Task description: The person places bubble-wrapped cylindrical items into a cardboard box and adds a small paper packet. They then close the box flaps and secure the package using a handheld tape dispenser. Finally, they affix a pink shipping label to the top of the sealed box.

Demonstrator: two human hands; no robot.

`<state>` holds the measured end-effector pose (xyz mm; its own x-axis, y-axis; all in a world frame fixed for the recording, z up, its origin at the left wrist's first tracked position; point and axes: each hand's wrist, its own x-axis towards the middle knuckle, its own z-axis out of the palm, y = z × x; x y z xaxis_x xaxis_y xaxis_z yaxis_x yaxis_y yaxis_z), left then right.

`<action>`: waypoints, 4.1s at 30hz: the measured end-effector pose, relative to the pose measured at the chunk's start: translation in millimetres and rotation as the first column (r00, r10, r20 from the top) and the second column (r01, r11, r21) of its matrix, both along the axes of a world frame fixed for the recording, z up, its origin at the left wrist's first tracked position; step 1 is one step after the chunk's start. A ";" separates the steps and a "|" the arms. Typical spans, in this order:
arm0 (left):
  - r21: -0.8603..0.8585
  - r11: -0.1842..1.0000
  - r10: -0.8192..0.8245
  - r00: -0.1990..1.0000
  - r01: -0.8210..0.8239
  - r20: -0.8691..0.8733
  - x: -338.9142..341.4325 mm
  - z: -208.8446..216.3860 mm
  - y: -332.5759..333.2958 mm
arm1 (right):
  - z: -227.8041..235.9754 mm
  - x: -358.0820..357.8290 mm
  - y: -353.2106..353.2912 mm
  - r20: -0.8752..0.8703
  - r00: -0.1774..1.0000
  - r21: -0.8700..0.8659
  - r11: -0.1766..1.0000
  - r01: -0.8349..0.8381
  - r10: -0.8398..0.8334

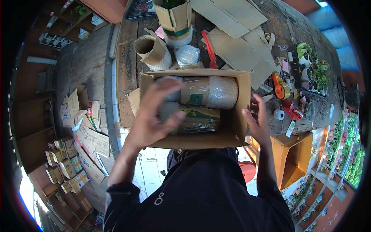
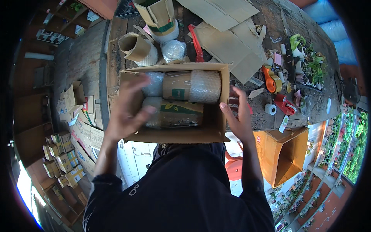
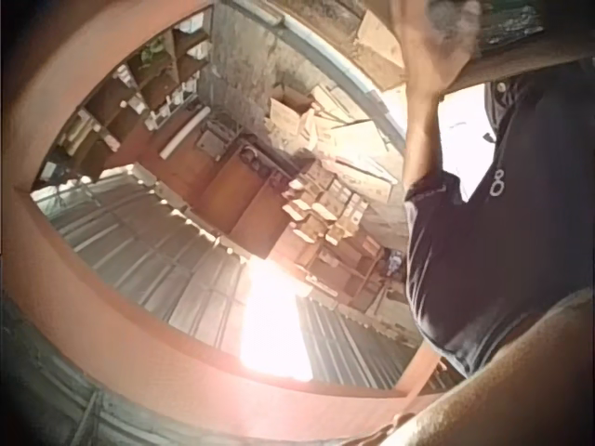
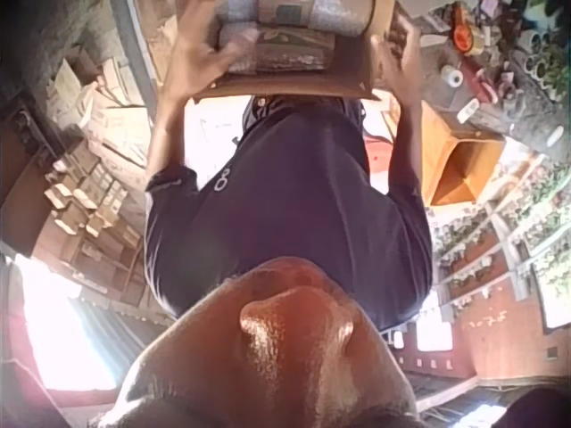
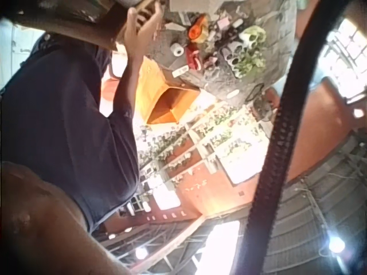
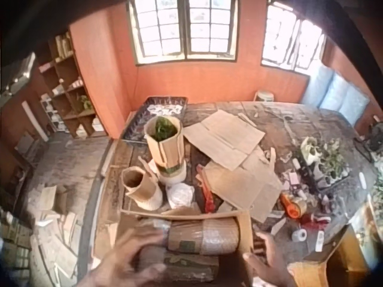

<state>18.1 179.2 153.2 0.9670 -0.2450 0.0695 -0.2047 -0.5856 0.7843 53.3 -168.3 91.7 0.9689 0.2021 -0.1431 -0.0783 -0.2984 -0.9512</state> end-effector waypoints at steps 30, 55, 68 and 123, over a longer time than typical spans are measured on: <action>0.662 0.701 0.237 0.789 0.266 -0.567 15.3 -63.7 -179.8 | -44.0 33.5 -51.8 -0.042 0.964 0.373 0.899 -0.229 0.262; 0.678 0.718 0.326 0.785 0.157 -0.527 24.1 -88.4 -179.2 | -44.6 42.6 -55.1 -0.129 0.911 0.410 0.857 -0.311 0.392; -0.007 0.896 0.441 0.890 -0.444 -0.117 -27.3 -12.0 -230.3 | -191.5 143.9 -125.0 -0.530 0.799 0.094 0.918 0.386 -0.283; -0.607 0.630 0.380 0.874 -0.484 -0.303 48.7 0.6 -374.9 | 166.7 311.0 -309.8 0.566 0.818 -0.018 0.991 0.134 -0.100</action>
